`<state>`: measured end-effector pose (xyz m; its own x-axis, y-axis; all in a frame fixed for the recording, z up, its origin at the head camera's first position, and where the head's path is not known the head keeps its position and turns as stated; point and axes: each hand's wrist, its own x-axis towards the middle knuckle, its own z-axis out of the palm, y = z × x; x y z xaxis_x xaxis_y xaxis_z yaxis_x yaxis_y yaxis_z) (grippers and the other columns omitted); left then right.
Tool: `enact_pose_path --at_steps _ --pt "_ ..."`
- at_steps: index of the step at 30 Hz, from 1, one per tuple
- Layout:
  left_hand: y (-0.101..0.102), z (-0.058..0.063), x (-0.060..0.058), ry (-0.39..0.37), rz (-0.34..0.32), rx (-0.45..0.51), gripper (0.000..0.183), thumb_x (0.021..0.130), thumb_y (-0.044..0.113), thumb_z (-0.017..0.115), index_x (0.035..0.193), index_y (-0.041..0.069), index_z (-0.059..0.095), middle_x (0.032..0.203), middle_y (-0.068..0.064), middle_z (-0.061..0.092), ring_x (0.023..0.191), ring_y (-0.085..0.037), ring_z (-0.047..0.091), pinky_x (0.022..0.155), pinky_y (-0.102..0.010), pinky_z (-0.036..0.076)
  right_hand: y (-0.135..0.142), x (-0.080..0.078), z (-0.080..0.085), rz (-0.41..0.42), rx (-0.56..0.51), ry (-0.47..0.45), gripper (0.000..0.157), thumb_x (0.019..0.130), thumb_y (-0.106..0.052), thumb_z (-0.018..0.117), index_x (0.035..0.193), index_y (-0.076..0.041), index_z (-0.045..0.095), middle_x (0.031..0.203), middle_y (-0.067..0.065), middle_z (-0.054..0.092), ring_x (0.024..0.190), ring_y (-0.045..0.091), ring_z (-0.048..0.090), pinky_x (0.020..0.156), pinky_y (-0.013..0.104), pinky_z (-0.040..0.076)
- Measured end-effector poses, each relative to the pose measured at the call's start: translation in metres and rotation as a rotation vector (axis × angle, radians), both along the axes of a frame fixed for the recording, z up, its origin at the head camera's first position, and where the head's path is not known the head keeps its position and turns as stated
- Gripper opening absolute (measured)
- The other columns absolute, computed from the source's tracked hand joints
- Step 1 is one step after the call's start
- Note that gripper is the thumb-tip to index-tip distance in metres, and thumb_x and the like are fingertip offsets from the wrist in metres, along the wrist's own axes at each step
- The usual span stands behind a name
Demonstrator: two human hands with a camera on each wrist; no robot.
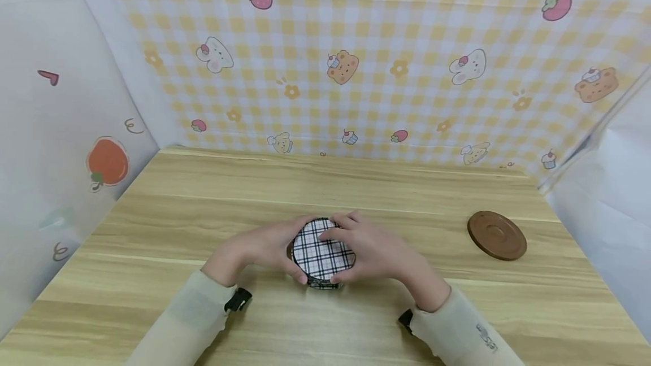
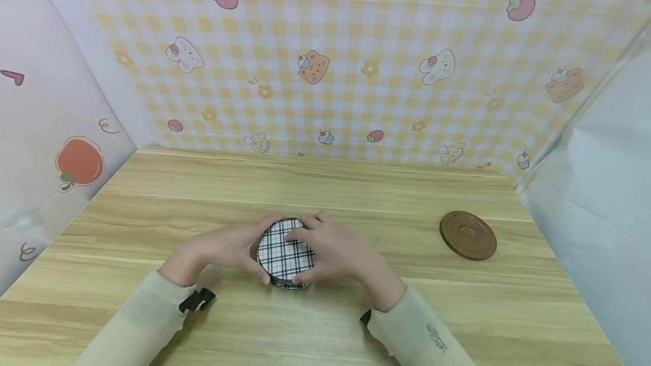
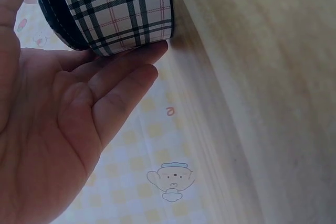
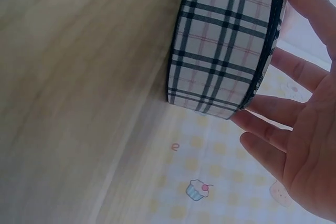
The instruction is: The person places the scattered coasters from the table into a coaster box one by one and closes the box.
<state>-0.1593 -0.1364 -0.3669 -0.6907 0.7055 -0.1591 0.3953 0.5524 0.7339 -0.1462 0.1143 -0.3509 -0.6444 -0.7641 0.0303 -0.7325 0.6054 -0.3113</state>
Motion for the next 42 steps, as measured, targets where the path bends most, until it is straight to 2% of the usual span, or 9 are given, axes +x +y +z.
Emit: enact_pose_path --at_steps 7,16,26,34,42 --pt "0.000 -0.001 -0.001 0.016 -0.012 0.005 0.114 0.065 0.032 0.092 0.155 0.011 0.025 0.149 -0.007 0.046 0.127 -0.022 0.053 0.110 -0.044 0.044 -0.002 0.000 -0.002 -0.015 0.020 -0.001 0.070 0.074 -0.053 0.081 0.134 -0.025 0.059 0.152 0.008 0.045 0.132 0.026 0.046 0.097 0.044 0.054" --pt "-0.002 -0.002 0.001 0.018 0.007 -0.025 0.115 0.066 0.038 0.091 0.156 0.011 0.024 0.149 -0.008 0.046 0.126 -0.023 0.053 0.108 -0.045 0.046 -0.004 0.000 -0.004 -0.014 0.047 0.002 0.071 0.075 -0.055 0.080 0.136 -0.025 0.059 0.154 0.009 0.043 0.131 0.028 0.045 0.095 0.043 0.055" --pt "-0.001 -0.002 0.001 0.026 -0.001 -0.023 0.116 0.066 0.038 0.091 0.156 0.011 0.023 0.150 -0.008 0.046 0.126 -0.023 0.054 0.109 -0.045 0.045 -0.003 0.002 -0.003 -0.018 0.023 -0.033 0.071 0.076 -0.051 0.081 0.136 -0.022 0.059 0.155 0.012 0.042 0.135 0.029 0.043 0.099 0.045 0.053" --pt "0.000 -0.003 0.001 0.047 -0.006 -0.028 0.113 0.067 0.040 0.090 0.155 0.010 0.025 0.147 -0.005 0.048 0.125 -0.021 0.054 0.107 -0.045 0.046 -0.001 0.002 -0.003 0.003 0.001 -0.018 0.063 0.079 -0.040 0.081 0.133 -0.014 0.062 0.149 0.014 0.049 0.132 0.030 0.046 0.101 0.044 0.052" --pt "-0.001 -0.003 0.000 0.041 0.002 -0.023 0.113 0.066 0.039 0.091 0.155 0.012 0.026 0.144 -0.004 0.050 0.125 -0.021 0.054 0.107 -0.044 0.046 0.011 0.001 -0.002 -0.013 -0.014 -0.049 0.061 0.082 -0.042 0.078 0.133 -0.015 0.061 0.152 0.013 0.046 0.133 0.030 0.046 0.103 0.045 0.051"
